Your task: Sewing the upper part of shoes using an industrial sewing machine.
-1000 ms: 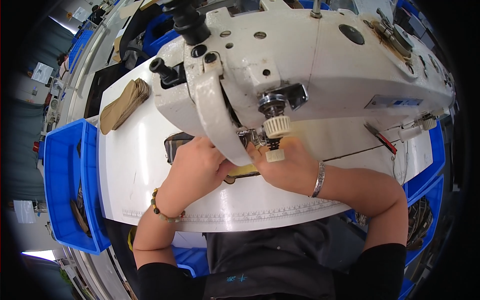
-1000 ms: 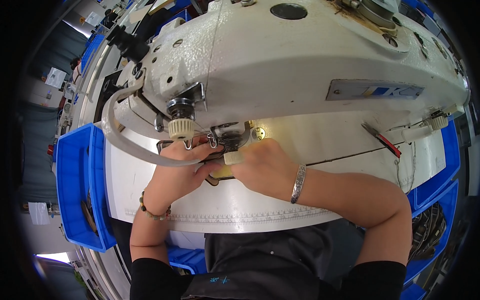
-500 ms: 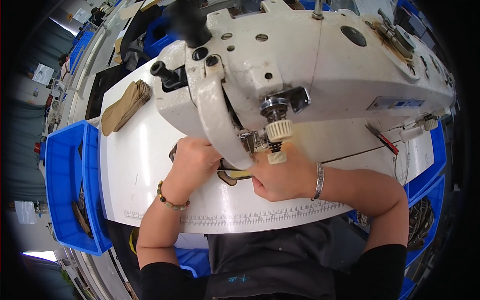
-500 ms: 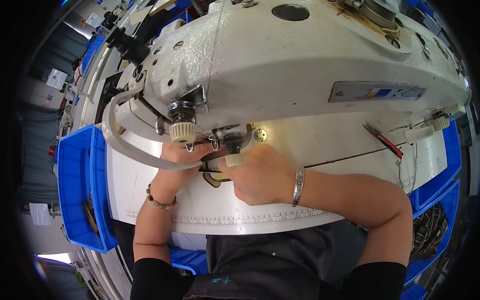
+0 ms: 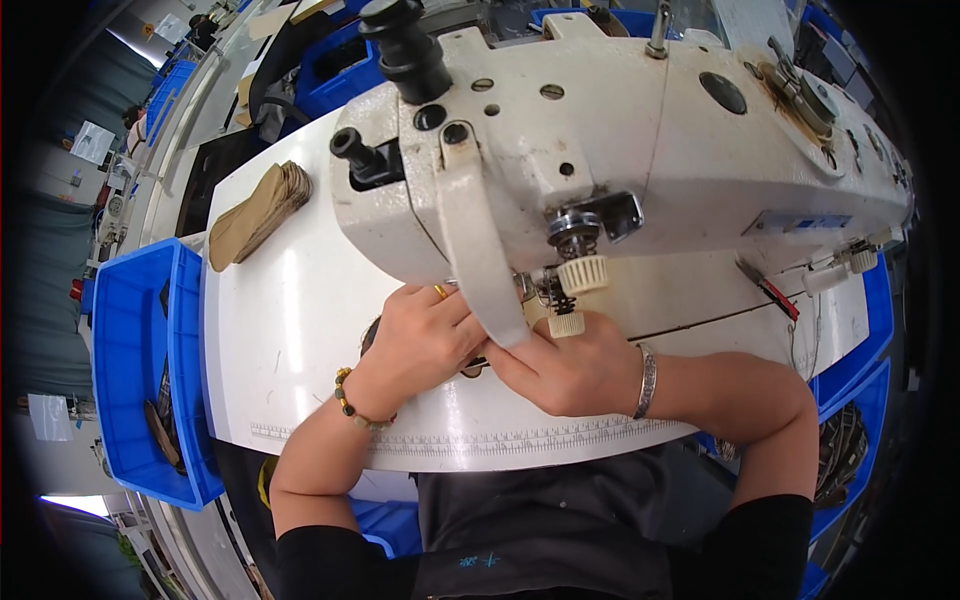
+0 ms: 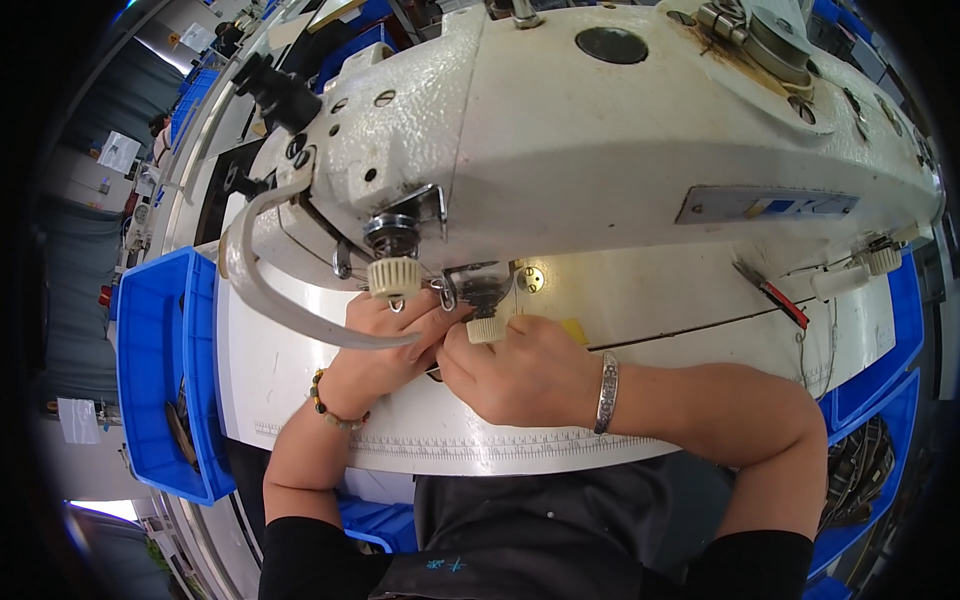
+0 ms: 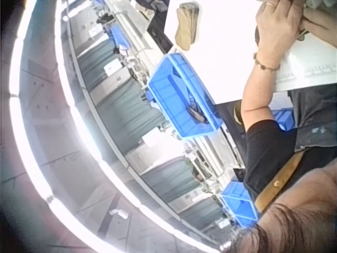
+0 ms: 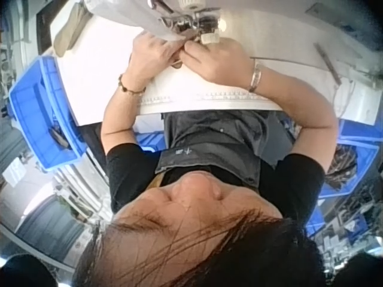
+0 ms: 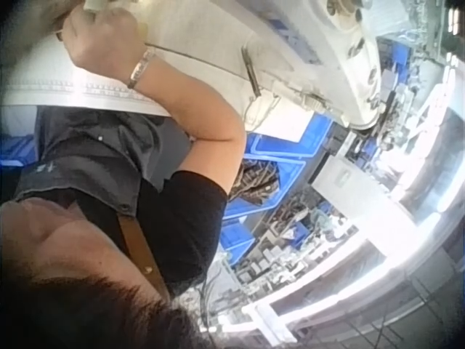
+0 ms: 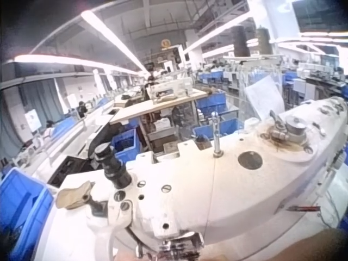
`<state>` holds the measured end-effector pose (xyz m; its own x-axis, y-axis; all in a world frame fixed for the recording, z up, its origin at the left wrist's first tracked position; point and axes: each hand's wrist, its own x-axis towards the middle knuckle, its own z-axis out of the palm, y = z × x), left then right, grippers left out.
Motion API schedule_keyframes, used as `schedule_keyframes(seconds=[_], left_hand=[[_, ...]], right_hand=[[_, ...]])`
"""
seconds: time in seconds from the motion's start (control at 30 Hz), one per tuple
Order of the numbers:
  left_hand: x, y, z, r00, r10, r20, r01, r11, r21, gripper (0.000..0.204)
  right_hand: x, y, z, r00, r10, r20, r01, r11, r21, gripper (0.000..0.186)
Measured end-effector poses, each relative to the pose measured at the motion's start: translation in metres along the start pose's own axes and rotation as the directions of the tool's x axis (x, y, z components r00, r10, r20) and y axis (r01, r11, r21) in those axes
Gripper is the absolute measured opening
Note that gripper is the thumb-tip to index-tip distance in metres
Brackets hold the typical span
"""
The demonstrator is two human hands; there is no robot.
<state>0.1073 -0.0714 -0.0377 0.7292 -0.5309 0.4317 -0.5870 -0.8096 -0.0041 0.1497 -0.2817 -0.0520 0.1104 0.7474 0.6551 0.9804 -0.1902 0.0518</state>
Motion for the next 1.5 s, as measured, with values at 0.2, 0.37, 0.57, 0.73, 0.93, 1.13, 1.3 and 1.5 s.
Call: schedule_keyframes(seconds=[0.2, 0.37, 0.57, 0.73, 0.93, 1.13, 1.3, 1.5], left_hand=[[0.001, 0.004, -0.001, 0.991, -0.111, 0.07, 0.114, 0.992, -0.05, 0.028], [-0.002, -0.004, -0.003, 0.959, -0.27, 0.083, 0.281, 0.937, -0.209, 0.036], [-0.001, 0.005, -0.002, 0.948, -0.289, 0.134, 0.312, 0.925, -0.217, 0.032], [0.002, 0.006, -0.006, 0.966, -0.234, 0.11, 0.251, 0.95, -0.184, 0.027], [0.009, 0.006, -0.011, 0.945, -0.238, 0.223, 0.291, 0.924, -0.248, 0.02], [0.011, 0.006, -0.014, 0.94, -0.245, 0.238, 0.302, 0.922, -0.244, 0.016], [0.01, 0.005, -0.01, 0.915, -0.279, 0.292, 0.329, 0.934, -0.138, 0.013], [0.006, 0.004, -0.008, 0.928, -0.288, 0.237, 0.313, 0.947, -0.075, 0.01]], right_hand=[[0.0, 0.001, -0.006, 1.0, -0.005, -0.009, 0.005, 0.999, -0.04, 0.021], [-0.011, -0.005, 0.006, 0.934, 0.159, 0.319, -0.142, 0.987, -0.076, 0.022], [-0.002, -0.005, 0.004, 0.929, 0.186, 0.319, -0.227, 0.969, 0.095, 0.021], [0.0, -0.005, 0.003, 0.931, 0.176, 0.318, -0.224, 0.967, 0.12, 0.015], [0.005, -0.005, -0.006, 0.908, 0.161, 0.387, -0.24, 0.957, 0.165, 0.018], [0.001, -0.007, -0.004, 0.92, 0.176, 0.35, -0.249, 0.953, 0.173, 0.018], [-0.002, -0.005, 0.002, 0.911, 0.196, 0.362, -0.241, 0.967, 0.083, 0.025], [-0.009, -0.004, 0.014, 0.949, 0.183, 0.257, -0.234, 0.954, 0.186, 0.03]])
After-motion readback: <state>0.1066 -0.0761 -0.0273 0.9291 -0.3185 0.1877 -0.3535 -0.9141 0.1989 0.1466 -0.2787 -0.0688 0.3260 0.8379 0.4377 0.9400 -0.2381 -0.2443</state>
